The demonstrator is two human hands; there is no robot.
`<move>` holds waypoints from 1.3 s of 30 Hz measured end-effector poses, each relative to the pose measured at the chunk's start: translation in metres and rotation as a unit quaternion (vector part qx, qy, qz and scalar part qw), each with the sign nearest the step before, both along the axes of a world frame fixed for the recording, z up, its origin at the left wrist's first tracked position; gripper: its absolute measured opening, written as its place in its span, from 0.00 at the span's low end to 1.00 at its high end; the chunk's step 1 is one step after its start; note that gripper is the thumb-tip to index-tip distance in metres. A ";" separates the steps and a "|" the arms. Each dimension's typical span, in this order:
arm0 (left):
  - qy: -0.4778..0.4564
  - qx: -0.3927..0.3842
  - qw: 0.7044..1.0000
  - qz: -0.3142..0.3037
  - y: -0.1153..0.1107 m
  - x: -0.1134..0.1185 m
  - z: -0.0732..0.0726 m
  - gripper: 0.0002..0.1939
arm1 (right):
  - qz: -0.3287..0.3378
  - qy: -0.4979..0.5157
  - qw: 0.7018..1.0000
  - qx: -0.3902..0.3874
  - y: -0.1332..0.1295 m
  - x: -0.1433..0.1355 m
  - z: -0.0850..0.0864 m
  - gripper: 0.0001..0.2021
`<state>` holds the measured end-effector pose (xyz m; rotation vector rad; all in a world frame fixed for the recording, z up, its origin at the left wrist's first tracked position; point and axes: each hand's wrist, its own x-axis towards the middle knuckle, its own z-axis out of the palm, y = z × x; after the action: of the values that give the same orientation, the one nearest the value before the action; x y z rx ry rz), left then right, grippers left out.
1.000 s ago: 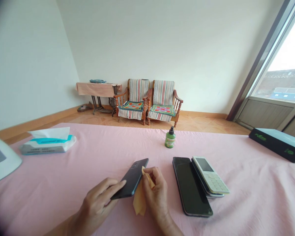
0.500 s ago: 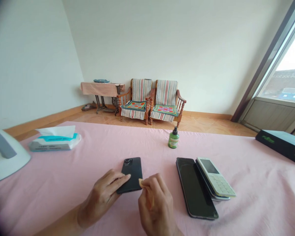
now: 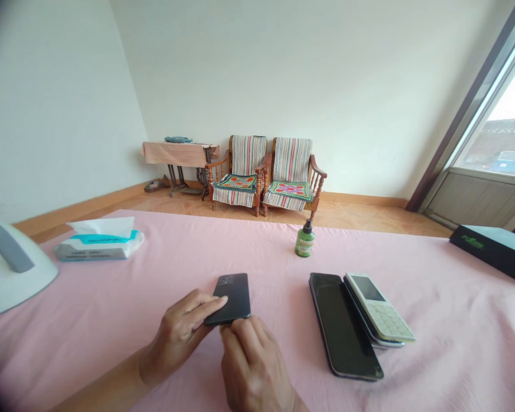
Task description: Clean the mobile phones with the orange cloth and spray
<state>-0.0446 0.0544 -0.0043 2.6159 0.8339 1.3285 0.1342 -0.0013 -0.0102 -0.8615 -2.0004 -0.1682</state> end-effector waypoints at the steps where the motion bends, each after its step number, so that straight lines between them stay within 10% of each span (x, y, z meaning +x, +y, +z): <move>1: 0.000 -0.002 1.000 -0.001 0.000 0.000 0.000 0.16 | -0.006 0.013 1.000 0.006 -0.001 0.003 -0.001 0.16; 39: -0.003 -0.024 1.000 -0.006 -0.002 -0.001 0.003 0.14 | -0.001 -0.035 0.999 0.011 -0.003 0.008 -0.001 0.20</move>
<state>-0.0456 0.0523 -0.0008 2.5746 0.8373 1.2953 0.1417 -0.0039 -0.0115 -0.8532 -2.0585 -0.2242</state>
